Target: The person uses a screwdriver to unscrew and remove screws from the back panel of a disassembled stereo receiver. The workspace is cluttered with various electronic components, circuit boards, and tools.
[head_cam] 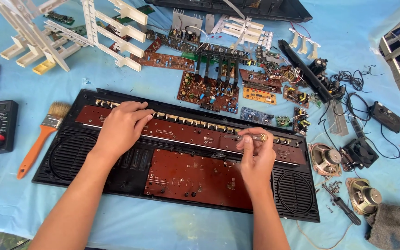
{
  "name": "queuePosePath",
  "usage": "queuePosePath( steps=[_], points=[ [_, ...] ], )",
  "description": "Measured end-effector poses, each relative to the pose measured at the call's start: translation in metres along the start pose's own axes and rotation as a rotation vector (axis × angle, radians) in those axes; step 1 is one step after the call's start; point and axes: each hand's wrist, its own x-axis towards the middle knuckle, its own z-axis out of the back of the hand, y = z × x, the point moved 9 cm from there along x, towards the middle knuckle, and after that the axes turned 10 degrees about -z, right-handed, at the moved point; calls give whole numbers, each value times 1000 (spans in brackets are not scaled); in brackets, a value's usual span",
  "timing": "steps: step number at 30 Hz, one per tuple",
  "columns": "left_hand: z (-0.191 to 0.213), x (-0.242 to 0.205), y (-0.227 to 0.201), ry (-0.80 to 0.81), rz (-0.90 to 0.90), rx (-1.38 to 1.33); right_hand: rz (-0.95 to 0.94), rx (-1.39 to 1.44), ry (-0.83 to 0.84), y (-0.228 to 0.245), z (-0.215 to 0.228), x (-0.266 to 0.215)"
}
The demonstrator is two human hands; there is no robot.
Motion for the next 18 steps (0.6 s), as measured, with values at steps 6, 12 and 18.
queuePosePath(
  steps=[6,12,18],
  points=[
    [-4,1,4,15,-3,-12,49,-147,184,39,-20,27],
    [-8,2,5,65,55,-45,23,-209,187,10,-29,48],
    [-7,4,5,113,95,-31,56,-197,176,25,-32,48]
  ],
)
